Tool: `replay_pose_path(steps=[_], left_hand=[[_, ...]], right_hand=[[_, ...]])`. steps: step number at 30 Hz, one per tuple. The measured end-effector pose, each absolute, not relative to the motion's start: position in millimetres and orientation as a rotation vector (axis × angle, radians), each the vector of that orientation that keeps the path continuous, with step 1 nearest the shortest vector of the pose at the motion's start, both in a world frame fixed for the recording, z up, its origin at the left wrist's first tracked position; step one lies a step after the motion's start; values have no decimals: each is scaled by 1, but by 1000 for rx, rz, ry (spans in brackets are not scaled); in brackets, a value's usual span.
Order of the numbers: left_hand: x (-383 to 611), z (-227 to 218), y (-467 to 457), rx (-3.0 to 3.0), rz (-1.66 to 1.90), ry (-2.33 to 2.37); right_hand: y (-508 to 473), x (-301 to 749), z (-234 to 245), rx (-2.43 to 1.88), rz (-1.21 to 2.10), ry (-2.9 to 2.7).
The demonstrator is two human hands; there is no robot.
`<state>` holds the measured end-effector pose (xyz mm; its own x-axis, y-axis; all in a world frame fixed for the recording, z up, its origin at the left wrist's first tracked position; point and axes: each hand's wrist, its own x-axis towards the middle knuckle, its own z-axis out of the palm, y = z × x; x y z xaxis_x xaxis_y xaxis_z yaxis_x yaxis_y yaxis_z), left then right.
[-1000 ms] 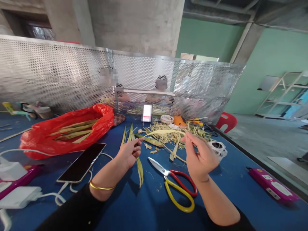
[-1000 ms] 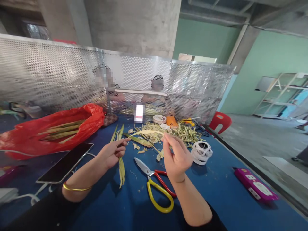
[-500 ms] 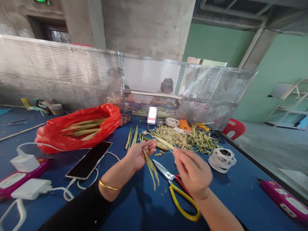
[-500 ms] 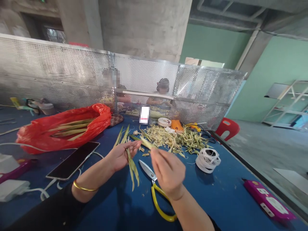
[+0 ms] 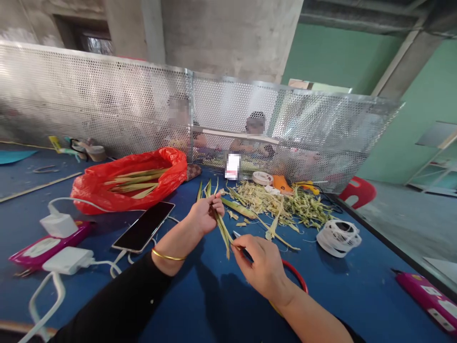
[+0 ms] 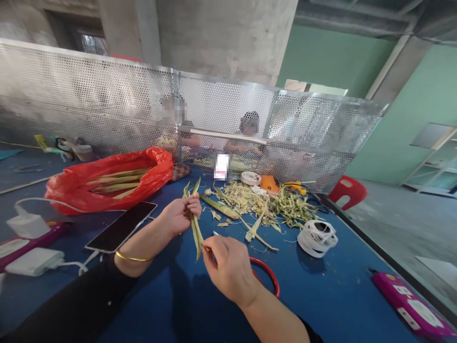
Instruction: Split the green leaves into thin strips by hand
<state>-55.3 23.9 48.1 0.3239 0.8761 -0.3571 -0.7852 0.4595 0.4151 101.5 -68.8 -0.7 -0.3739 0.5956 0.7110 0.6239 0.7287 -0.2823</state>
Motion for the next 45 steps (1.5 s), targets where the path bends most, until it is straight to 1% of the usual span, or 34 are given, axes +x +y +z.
replay_pose_path(steps=[5, 9, 16, 22, 28, 30, 34, 35, 38, 40, 45], left_hand=[[-60, 51, 23, 160, 1086, 494], [-61, 53, 22, 187, 1051, 425], [-62, 58, 20, 320, 943, 238], [-62, 53, 22, 354, 943, 215], [-62, 55, 22, 368, 958, 219], [-62, 55, 21, 370, 964, 219], [-58, 55, 18, 392, 951, 192], [-56, 54, 17, 406, 939, 188], [-49, 50, 14, 495, 898, 210], [-45, 48, 13, 577, 887, 251], [-41, 45, 13, 670, 896, 309]], right_hand=[[-72, 97, 1, -1077, 557, -1912], [-74, 97, 8, -1146, 909, -1828], [-69, 107, 12, -1055, 1098, -1895], [-57, 108, 1, -1075, 1442, -1459], [-58, 106, 9, -993, 1680, -1232], [-58, 106, 11, -998, 1702, -1189], [-57, 103, 8, -1069, 1478, -1160], [-58, 102, 7, -1038, 1480, -1159], [-62, 96, 5, -880, 1749, -1176], [-65, 93, 5, -856, 1909, -1173], [-68, 93, 6, -946, 1959, -1139]])
